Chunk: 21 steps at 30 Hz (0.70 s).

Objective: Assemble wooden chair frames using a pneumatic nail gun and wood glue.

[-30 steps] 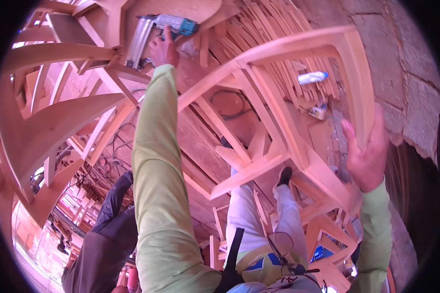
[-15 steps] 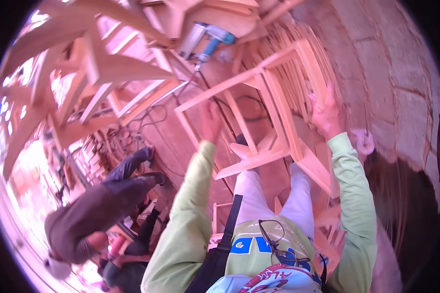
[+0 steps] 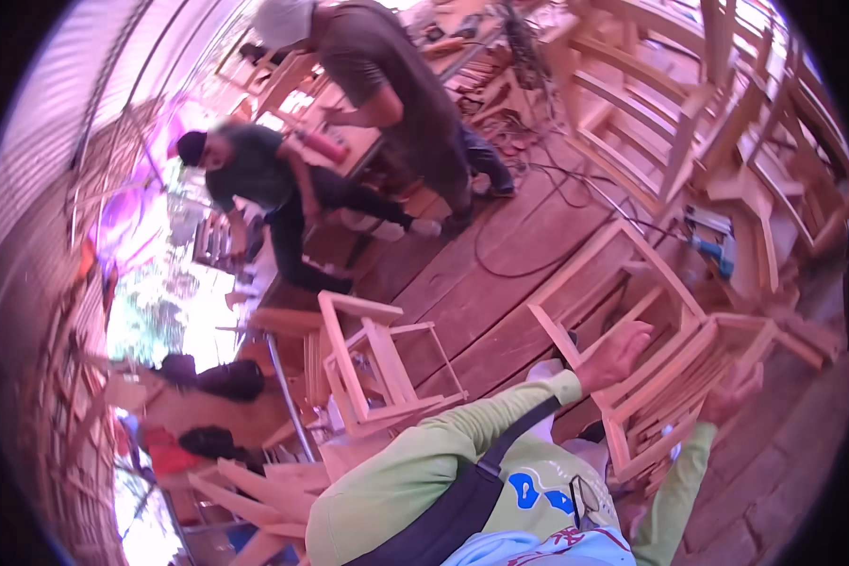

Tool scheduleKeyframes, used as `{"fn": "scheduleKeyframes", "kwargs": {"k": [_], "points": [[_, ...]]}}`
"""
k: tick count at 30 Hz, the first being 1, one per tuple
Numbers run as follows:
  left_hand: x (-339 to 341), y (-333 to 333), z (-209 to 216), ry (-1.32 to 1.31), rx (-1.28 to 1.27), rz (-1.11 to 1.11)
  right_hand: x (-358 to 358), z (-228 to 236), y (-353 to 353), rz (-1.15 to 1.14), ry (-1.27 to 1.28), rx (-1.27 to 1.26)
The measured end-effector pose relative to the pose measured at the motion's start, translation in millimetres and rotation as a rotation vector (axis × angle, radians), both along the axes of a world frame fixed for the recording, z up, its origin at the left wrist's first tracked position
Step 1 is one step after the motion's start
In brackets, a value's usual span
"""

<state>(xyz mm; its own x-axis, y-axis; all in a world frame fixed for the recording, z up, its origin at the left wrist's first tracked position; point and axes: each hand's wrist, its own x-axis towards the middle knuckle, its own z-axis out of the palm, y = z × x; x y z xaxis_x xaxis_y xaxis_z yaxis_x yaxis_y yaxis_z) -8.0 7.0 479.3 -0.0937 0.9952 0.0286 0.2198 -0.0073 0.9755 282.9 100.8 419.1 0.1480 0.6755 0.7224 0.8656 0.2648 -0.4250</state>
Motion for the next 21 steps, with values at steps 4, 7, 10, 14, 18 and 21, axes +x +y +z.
{"fn": "scheduleKeyframes", "kwargs": {"k": [4, 7, 10, 14, 18, 21], "points": [[56, -20, 125, 0.041, 0.365, -0.105, -55, 66, -70, 0.672, 1.399, -0.578], [65, -38, 129, 0.232, 0.572, -0.255, -118, 134, -81, 0.844, 1.342, -0.560], [36, -42, 67, 0.505, 0.561, -0.251, -152, 187, -122, 1.017, 1.255, -0.534], [-52, -45, 1, 0.473, -0.004, 0.208, -158, 228, -145, 1.177, 1.137, -0.501], [-14, -79, 54, -1.049, -0.722, 0.495, -169, 232, -141, 1.081, 0.634, -0.275], [28, -108, 112, -1.151, 0.085, -0.272, -174, 178, -144, 0.847, -0.001, -0.213]]}}
